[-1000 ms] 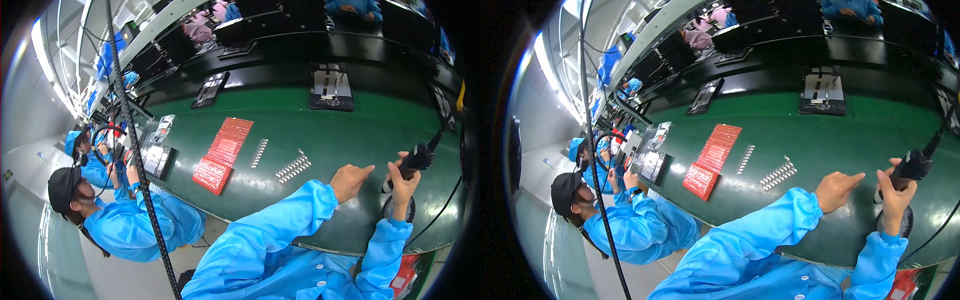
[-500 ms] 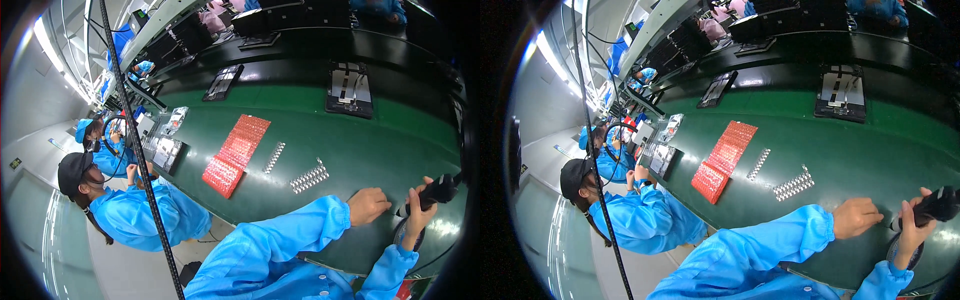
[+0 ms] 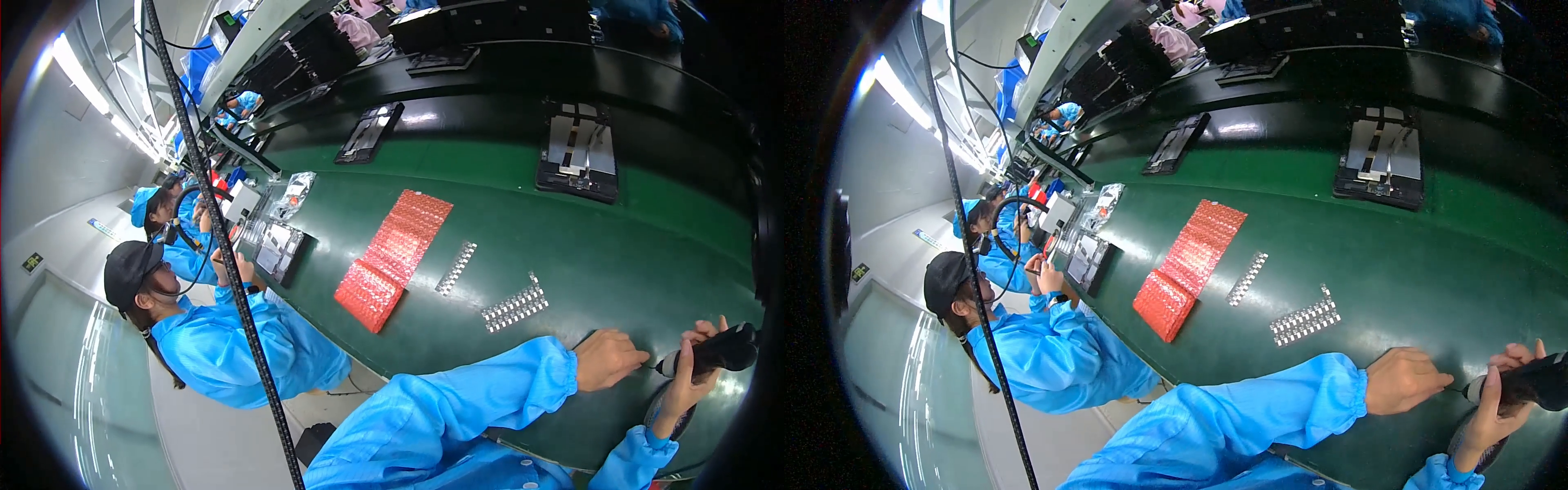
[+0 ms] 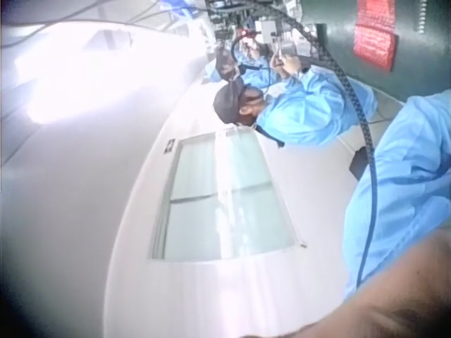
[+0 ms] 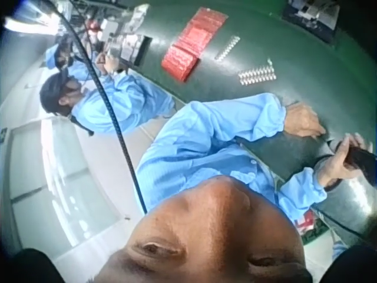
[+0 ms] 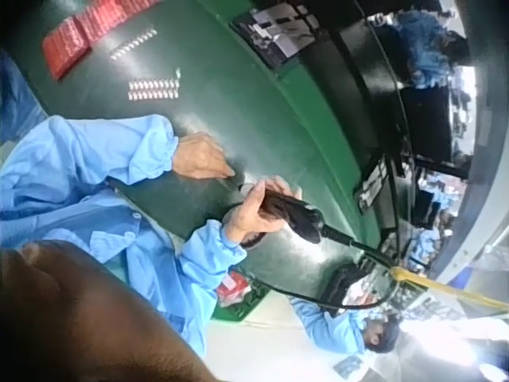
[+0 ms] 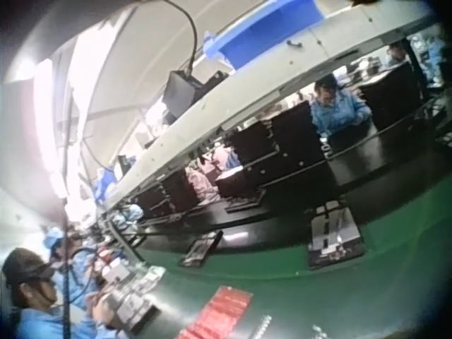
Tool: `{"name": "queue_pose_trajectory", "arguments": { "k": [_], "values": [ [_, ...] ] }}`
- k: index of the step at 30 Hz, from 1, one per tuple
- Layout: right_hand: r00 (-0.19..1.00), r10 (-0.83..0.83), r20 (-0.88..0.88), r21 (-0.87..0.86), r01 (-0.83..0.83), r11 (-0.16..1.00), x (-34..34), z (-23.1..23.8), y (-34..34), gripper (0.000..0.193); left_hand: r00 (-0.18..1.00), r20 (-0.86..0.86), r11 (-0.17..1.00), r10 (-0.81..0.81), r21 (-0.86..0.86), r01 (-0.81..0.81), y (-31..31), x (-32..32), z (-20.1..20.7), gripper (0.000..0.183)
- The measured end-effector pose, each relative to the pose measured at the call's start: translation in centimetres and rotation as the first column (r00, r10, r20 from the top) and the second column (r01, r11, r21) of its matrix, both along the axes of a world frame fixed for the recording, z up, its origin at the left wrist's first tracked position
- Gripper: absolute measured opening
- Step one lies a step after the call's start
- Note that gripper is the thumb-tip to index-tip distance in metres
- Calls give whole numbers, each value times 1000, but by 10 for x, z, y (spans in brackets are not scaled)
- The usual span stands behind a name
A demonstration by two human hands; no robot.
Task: The person assembles a tablet by attaching a screen panel to a tablet chassis with screws, using an electric screwdriver.
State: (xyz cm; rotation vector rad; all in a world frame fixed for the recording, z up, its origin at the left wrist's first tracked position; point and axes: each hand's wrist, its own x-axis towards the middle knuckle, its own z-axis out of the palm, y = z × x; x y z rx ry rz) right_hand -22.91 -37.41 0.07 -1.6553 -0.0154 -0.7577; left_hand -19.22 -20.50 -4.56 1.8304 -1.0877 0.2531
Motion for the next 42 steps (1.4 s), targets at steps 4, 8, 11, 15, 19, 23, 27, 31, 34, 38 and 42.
{"name": "queue_pose_trajectory", "arguments": {
  "k": [4,8,11,15,19,23,27,31,34,38,42],
  "values": [
    [998,-69,-3,-30,69,997,4,-5,4,57,997,-33,997,-67,38,68,3,2,-1,25],
    [987,-160,11,-91,160,983,5,-6,-3,53,994,-52,996,-94,6,94,-1,3,-2,21],
    [988,-153,-3,-22,153,988,8,-4,1,50,996,-46,996,-82,-34,80,-1,3,-4,18],
    [977,-200,-72,29,202,979,8,-23,-15,47,1000,-5,998,-21,-55,21,-2,3,-1,14],
    [967,-253,-42,9,253,967,7,-25,-15,47,1000,-15,994,12,-104,-14,-3,1,4,10],
    [975,-222,-8,-69,221,973,8,-30,-17,47,997,-56,998,-57,19,58,-4,2,-6,12],
    [972,-235,-11,-51,234,971,9,-37,-26,46,997,-71,1000,8,-27,-10,-6,-1,-4,13],
    [978,-166,-129,-66,159,985,5,-46,-29,46,996,-81,999,-29,-16,28,-5,2,-11,11],
    [971,-220,-89,-15,220,975,-1,-43,-23,48,998,-57,999,-39,4,40,-5,-1,-8,10],
    [986,-167,9,-96,167,981,-6,-51,-26,49,999,-27,996,-44,-73,42,-5,2,-8,9],
    [975,-164,-148,-113,148,982,6,-37,-9,53,999,-40,1000,-30,5,31,-3,3,-8,10]
  ]
}}
